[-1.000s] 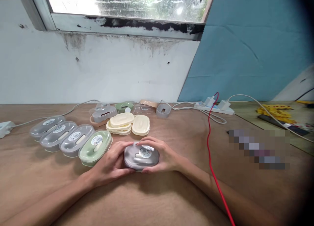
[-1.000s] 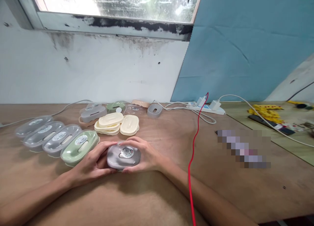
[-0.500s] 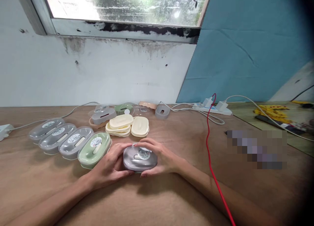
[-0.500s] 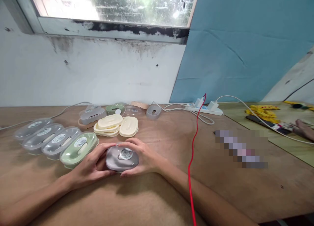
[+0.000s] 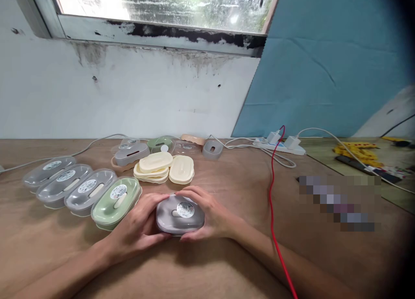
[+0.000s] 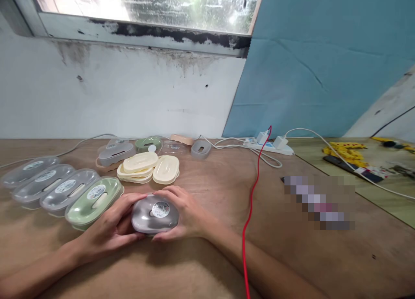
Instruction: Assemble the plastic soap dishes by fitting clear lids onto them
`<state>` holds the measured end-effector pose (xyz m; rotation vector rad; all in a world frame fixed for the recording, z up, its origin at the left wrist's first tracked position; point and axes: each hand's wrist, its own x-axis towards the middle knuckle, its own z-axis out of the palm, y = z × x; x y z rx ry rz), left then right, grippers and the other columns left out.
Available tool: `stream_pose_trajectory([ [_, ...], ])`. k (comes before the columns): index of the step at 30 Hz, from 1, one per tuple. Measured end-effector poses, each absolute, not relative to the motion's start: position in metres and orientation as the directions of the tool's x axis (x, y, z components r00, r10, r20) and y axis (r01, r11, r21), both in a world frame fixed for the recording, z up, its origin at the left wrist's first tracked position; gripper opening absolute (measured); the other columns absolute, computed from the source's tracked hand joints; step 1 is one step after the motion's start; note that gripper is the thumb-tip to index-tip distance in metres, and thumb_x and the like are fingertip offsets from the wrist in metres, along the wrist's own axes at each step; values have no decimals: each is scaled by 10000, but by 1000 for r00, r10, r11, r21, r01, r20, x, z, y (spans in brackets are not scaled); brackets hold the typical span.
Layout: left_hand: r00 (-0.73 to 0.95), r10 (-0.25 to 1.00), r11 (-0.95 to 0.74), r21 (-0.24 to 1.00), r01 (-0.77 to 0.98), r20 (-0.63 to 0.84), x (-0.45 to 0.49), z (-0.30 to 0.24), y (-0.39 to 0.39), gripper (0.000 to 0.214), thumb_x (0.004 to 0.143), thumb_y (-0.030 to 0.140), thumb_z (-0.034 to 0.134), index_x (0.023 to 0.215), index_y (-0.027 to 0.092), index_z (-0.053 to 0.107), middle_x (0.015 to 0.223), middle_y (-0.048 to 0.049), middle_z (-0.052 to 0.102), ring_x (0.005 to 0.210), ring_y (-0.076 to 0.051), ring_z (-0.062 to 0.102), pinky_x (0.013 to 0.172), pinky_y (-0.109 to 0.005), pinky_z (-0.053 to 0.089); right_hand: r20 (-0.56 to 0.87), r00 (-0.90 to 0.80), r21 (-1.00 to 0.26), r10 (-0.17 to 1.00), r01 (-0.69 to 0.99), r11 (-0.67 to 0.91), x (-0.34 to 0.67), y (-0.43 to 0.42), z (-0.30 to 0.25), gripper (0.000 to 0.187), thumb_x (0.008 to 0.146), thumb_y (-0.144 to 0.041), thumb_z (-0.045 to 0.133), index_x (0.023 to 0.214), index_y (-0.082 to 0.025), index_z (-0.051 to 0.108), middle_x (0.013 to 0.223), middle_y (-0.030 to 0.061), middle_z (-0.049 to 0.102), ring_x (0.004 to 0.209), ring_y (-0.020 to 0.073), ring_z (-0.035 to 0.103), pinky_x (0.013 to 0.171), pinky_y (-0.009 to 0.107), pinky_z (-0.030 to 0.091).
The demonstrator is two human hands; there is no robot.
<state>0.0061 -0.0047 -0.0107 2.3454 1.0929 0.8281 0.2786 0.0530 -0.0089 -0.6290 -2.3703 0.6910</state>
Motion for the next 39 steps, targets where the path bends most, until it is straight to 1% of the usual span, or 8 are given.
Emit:
stream_pose_trajectory([
  [5, 521, 774, -628, 540, 561, 359, 3, -22, -6, 792, 931, 318, 743, 1588, 321, 301, 1547, -131, 513, 1433, -352, 512, 1187, -535, 483, 428, -671, -616, 605, 273, 739, 277, 53, -19, 1019, 623, -591, 953, 1469, -226, 518, 1344, 152, 600, 1224, 330, 615, 1038, 470, 531],
  [10, 504, 796, -605, 430, 670, 336, 0, -32, -10, 836, 1005, 288, 629, 1683, 297, 141, 1713, -151, 292, 1556, -372, 365, 1239, -580, 420, 435, -672, -600, 600, 280, 749, 280, 55, -16, 927, 662, -584, 948, 1418, -226, 547, 1362, 144, 629, 1252, 320, 612, 1080, 457, 499],
  [17, 513, 786, -616, 373, 694, 345, 2, -27, -11, 845, 1007, 302, 626, 1688, 259, 127, 1687, -156, 348, 1526, -349, 430, 1215, -519, 472, 397, -690, -623, 605, 282, 730, 281, 53, -11, 885, 723, -546, 927, 1444, -237, 519, 1380, 138, 619, 1265, 302, 606, 1088, 431, 496],
  [24, 501, 761, -632, 301, 714, 411, 8, -22, -11, 839, 1010, 225, 595, 1696, 193, 113, 1692, -188, 332, 1534, -349, 417, 1226, -496, 460, 372, -746, -540, 552, 310, 782, 290, 57, -10, 917, 788, -510, 863, 1559, -252, 440, 1435, 159, 506, 1322, 337, 537, 1128, 493, 472],
  [28, 518, 677, -670, 147, 728, 523, 12, -19, -14, 704, 991, 23, 463, 1650, 198, 287, 1707, -177, 273, 1583, -344, 313, 1242, -529, 429, 427, -744, -477, 514, 298, 827, 291, 57, -7, 886, 807, -334, 797, 1594, -250, 398, 1359, 150, 503, 1207, 301, 574, 1024, 456, 545],
  [31, 579, 576, -737, 60, 673, 577, 11, -20, -16, 647, 949, -45, 416, 1530, 231, 487, 1631, -135, 400, 1537, -323, 363, 1218, -521, 450, 506, -690, -446, 517, 304, 842, 287, 54, -12, 828, 815, -358, 833, 1533, -245, 437, 1304, 141, 510, 1097, 259, 600, 911, 397, 588],
  [34, 608, 579, -758, 85, 646, 544, 10, -18, -20, 584, 942, 59, 475, 1509, 190, 514, 1473, -149, 541, 1372, -331, 487, 1142, -535, 498, 577, -636, -436, 513, 292, 851, 283, 48, -16, 639, 818, -454, 864, 1317, -220, 539, 1164, 108, 547, 983, 223, 603, 779, 325, 587],
  [39, 533, 631, -687, 86, 722, 564, 12, -10, -26, 627, 930, 400, 658, 1517, 236, 512, 1381, -169, 532, 1284, -400, 495, 1066, -638, 495, 496, -732, -485, 467, 212, 849, 280, 39, -13, 280, 909, -332, 751, 1108, -218, 590, 929, 26, 620, 724, 141, 579, 652, 264, 506],
])
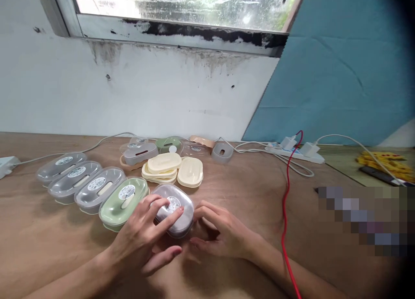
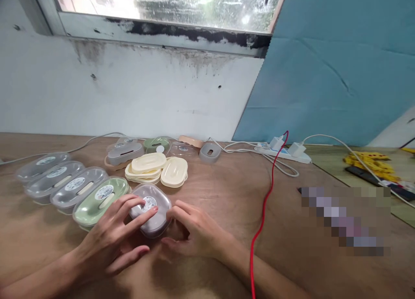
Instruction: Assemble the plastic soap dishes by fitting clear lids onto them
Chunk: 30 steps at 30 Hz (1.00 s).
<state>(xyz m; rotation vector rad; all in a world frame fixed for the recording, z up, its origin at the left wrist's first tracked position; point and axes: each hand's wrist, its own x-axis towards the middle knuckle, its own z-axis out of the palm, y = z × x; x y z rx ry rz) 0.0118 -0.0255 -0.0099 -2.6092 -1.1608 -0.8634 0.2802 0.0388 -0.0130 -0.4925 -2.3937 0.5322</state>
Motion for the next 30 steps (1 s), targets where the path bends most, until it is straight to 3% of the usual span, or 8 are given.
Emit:
stream_pose_trajectory([
  [4, 490, 644, -657, 97, 747, 587, 16, -12, -24, 564, 893, 484, 727, 1337, 175, 566, 1395, -194, 527, 1347, -439, 464, 1078, -663, 473, 505, -750, -434, 428, 208, 877, 278, 40, -13, 167, 918, -310, 716, 1016, -214, 621, 918, 42, 685, 761, 161, 612, 677, 281, 488],
  [8, 462, 630, -657, 110, 746, 625, 15, -12, -20, 244, 907, 246, 651, 1124, 170, 568, 1284, -166, 599, 1335, -395, 509, 1073, -602, 503, 536, -728, -352, 428, 268, 897, 280, 50, -15, 56, 933, -260, 673, 954, -215, 646, 880, 37, 707, 767, 169, 626, 747, 318, 500],
  [10, 501, 623, -680, 98, 727, 601, 12, -8, -19, 321, 847, 143, 601, 1167, 173, 591, 1264, -155, 588, 1330, -386, 516, 1056, -590, 524, 538, -716, -346, 445, 293, 891, 283, 56, -16, 37, 931, -229, 667, 965, -218, 662, 898, 38, 716, 801, 173, 650, 810, 338, 513],
  [14, 564, 586, -717, 47, 695, 582, 8, 0, -20, 603, 781, 102, 561, 1368, 230, 607, 1282, -142, 550, 1316, -397, 516, 1080, -686, 486, 521, -694, -340, 498, 366, 866, 288, 66, -16, 81, 929, -215, 679, 1009, -223, 677, 977, 54, 732, 896, 196, 682, 889, 373, 527],
  [18, 520, 598, -704, 89, 705, 610, 10, 1, -19, 319, 841, 169, 617, 1157, 194, 654, 1303, -146, 607, 1329, -392, 543, 1135, -660, 470, 507, -674, -330, 537, 424, 843, 291, 74, -18, 170, 926, -239, 695, 1095, -228, 690, 1203, 111, 702, 1086, 246, 681, 975, 426, 532],
  [22, 560, 556, -718, 17, 695, 614, 11, 0, -14, 168, 898, 129, 600, 1044, 190, 657, 1139, -111, 703, 1266, -343, 614, 1103, -545, 543, 524, -645, -312, 556, 462, 830, 292, 79, -22, 267, 940, -251, 677, 1205, -221, 674, 1364, 155, 630, 1167, 270, 663, 983, 431, 538],
  [26, 587, 664, -669, 17, 743, 463, 19, 17, -11, 212, 853, 158, 583, 1049, 173, 664, 1021, -107, 676, 951, -283, 676, 908, -472, 621, 602, -618, -163, 506, 525, 835, 289, 78, -24, 272, 934, -258, 653, 1202, -216, 674, 1203, 132, 677, 1043, 262, 654, 909, 420, 512],
  [30, 547, 806, -574, 71, 816, 226, 30, 54, 4, 388, 844, 386, 662, 1138, 141, 727, 1012, -141, 677, 839, -303, 682, 696, -407, 582, 621, -566, -60, 542, 655, 753, 278, 90, -20, 316, 949, -334, 634, 1227, -188, 669, 1162, 149, 652, 1028, 287, 614, 896, 431, 462],
])
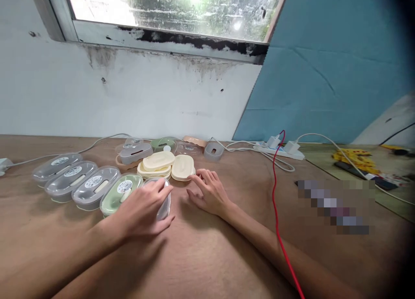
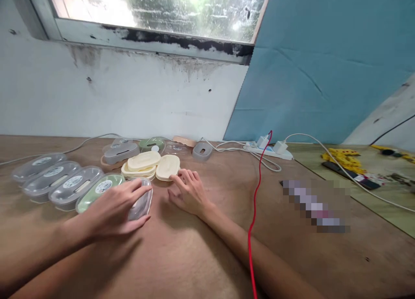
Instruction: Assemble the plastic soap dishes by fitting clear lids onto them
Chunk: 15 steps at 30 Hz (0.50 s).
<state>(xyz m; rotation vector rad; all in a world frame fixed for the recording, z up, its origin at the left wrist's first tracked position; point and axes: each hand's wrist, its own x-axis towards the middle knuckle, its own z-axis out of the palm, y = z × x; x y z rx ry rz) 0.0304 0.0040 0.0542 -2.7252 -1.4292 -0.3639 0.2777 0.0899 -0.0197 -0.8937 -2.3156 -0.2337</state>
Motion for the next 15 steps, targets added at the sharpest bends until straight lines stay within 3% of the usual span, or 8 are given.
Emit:
stream_pose_trajectory([
  [2, 522, 847, -531, 150, 834, 97, 34, 75, 18, 351, 869, 471, 647, 976, 171, 792, 940, -128, 706, 789, -285, 681, 712, -389, 544, 624, -501, -88, 599, 717, 692, 269, 102, -19, 361, 972, -376, 615, 1266, -170, 655, 1242, 175, 628, 1099, 312, 598, 942, 451, 446],
  [7, 454, 883, -406, 295, 865, -119, 32, 106, 57, 256, 840, 366, 659, 671, 219, 782, 657, -52, 730, 638, -225, 668, 618, -310, 446, 607, -436, -173, 665, 744, 645, 257, 128, -27, 470, 992, -454, 624, 1364, -167, 619, 1499, 220, 516, 1366, 362, 487, 1089, 505, 401],
  [11, 458, 871, -369, 378, 849, -179, 21, 107, 77, 269, 809, 405, 692, 643, 211, 777, 607, -33, 719, 587, -198, 663, 542, -274, 410, 577, -534, -134, 618, 685, 717, 261, 129, -32, 544, 886, -497, 778, 1344, -220, 686, 1620, 207, 433, 1468, 386, 421, 1191, 584, 321],
  [15, 366, 928, -302, 436, 848, -69, 2, 96, 99, 375, 853, 506, 611, 782, 194, 808, 698, -60, 747, 640, -209, 689, 571, -280, 464, 583, -581, -103, 568, 641, 760, 264, 130, -33, 322, 916, -406, 777, 1206, -266, 779, 1578, 170, 519, 1431, 368, 492, 1189, 612, 334],
])
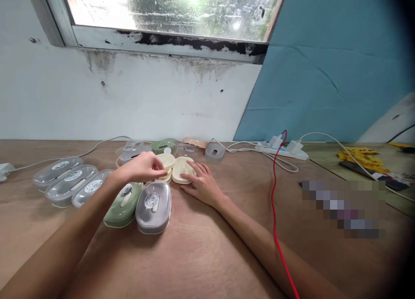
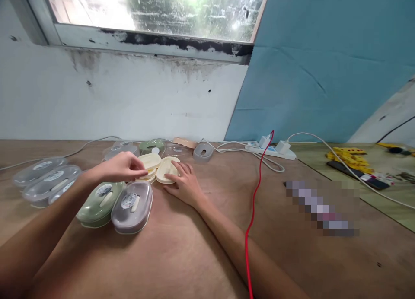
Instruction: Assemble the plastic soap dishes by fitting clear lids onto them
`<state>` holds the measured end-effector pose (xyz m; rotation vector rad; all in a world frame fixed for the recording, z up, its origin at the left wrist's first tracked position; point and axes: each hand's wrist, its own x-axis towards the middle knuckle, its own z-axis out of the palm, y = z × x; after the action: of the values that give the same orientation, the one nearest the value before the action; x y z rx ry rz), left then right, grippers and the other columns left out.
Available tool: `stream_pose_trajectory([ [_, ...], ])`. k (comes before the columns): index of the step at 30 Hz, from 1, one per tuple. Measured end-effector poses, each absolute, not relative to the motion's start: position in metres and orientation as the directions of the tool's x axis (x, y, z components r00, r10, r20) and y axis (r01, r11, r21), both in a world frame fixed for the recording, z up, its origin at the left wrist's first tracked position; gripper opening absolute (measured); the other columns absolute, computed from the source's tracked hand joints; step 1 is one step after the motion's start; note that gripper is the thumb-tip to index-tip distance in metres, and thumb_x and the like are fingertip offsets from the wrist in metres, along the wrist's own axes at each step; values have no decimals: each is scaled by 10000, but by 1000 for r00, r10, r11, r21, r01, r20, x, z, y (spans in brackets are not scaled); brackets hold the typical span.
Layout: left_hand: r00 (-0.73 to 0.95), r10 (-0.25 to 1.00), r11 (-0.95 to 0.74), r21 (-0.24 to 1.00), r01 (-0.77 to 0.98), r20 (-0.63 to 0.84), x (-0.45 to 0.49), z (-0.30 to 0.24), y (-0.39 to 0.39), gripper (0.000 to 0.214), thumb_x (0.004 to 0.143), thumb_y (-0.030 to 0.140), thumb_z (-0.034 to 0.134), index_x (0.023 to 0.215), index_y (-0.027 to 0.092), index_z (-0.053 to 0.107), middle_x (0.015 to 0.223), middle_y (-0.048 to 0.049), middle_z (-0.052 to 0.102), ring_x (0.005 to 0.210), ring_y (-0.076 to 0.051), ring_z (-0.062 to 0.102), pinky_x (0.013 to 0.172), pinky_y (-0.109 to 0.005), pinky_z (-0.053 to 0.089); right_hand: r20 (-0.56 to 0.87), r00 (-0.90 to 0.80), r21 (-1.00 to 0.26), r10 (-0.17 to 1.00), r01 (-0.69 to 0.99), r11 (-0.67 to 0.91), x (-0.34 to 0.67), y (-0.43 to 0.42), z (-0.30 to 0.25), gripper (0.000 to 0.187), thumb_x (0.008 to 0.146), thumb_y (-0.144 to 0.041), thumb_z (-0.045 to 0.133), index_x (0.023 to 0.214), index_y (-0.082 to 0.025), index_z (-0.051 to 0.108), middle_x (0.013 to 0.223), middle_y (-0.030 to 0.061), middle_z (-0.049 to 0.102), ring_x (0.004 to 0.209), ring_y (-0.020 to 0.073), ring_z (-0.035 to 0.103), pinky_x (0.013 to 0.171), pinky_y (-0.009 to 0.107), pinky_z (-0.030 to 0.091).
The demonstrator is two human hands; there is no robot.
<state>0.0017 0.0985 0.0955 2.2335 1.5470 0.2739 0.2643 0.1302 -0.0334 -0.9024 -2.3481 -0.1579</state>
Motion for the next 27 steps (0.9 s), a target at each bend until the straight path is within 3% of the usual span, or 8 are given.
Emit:
stream_pose_trajectory([
  [3, 222, 970, -241, 414, 878, 95, -16, 80, 119, 387, 823, 483, 613, 964, 183, 812, 866, -96, 772, 800, -251, 708, 713, -330, 520, 625, -594, -77, 506, 598, 798, 264, 132, -33, 163, 970, -341, 720, 1087, -265, 803, 1494, 146, 611, 1351, 329, 569, 1177, 588, 365],
  [6, 140, 977, -195, 397, 897, 163, -32, 66, 137, 428, 786, 501, 643, 1028, 189, 807, 954, -102, 758, 882, -279, 703, 830, -375, 541, 683, -552, -100, 479, 578, 810, 262, 130, -30, 155, 1000, -343, 666, 1064, -242, 765, 1397, 137, 676, 1245, 302, 624, 1134, 543, 419],
  [9, 62, 975, -143, 387, 911, 213, -47, 59, 146, 486, 794, 544, 635, 1115, 214, 793, 1124, -110, 723, 1096, -336, 668, 996, -431, 513, 751, -412, -220, 515, 580, 784, 261, 127, -27, 190, 1047, -336, 561, 1135, -222, 686, 1303, 147, 702, 1186, 291, 641, 1045, 488, 470],
  [12, -25, 975, -63, 379, 923, 222, -65, 56, 150, 648, 756, 547, 675, 1301, 199, 713, 1343, -149, 639, 1358, -430, 509, 1139, -514, 410, 785, -253, -376, 565, 531, 760, 261, 128, -26, 202, 1073, -354, 479, 1151, -224, 613, 1225, 144, 702, 1151, 283, 647, 993, 457, 478],
  [15, -77, 984, 7, 392, 920, 163, -82, 53, 153, 867, 698, 569, 726, 1441, 146, 587, 1409, -189, 618, 1368, -464, 510, 1117, -527, 431, 798, -137, -451, 587, 511, 732, 262, 130, -27, 243, 1088, -385, 395, 1156, -230, 570, 1208, 149, 667, 1150, 292, 628, 999, 476, 473],
  [19, -95, 991, 46, 431, 901, 94, -93, 50, 157, 942, 636, 596, 759, 1442, 151, 561, 1434, -184, 642, 1293, -408, 619, 1046, -438, 507, 747, 29, -622, 664, 383, 683, 260, 124, -26, 374, 1071, -531, 331, 1126, -238, 556, 1172, 156, 634, 1101, 315, 619, 970, 491, 497],
  [23, -119, 989, 67, 464, 883, 84, -94, 52, 157, 952, 574, 620, 793, 1391, 171, 604, 1443, -164, 650, 1302, -402, 625, 1044, -412, 512, 583, 158, -809, 797, 207, 550, 254, 113, -27, 460, 1050, -660, 304, 1033, -266, 539, 907, 63, 621, 787, 241, 599, 728, 381, 518],
  [27, -173, 979, 96, 498, 862, 111, -92, 54, 154, 944, 549, 608, 838, 1345, 144, 632, 1407, -176, 669, 1297, -423, 625, 1055, -419, 507, 472, 174, -881, 864, 137, 453, 250, 114, -28, 486, 1018, -683, 364, 792, -260, 444, 677, -28, 450, 593, 164, 445, 562, 294, 409],
])
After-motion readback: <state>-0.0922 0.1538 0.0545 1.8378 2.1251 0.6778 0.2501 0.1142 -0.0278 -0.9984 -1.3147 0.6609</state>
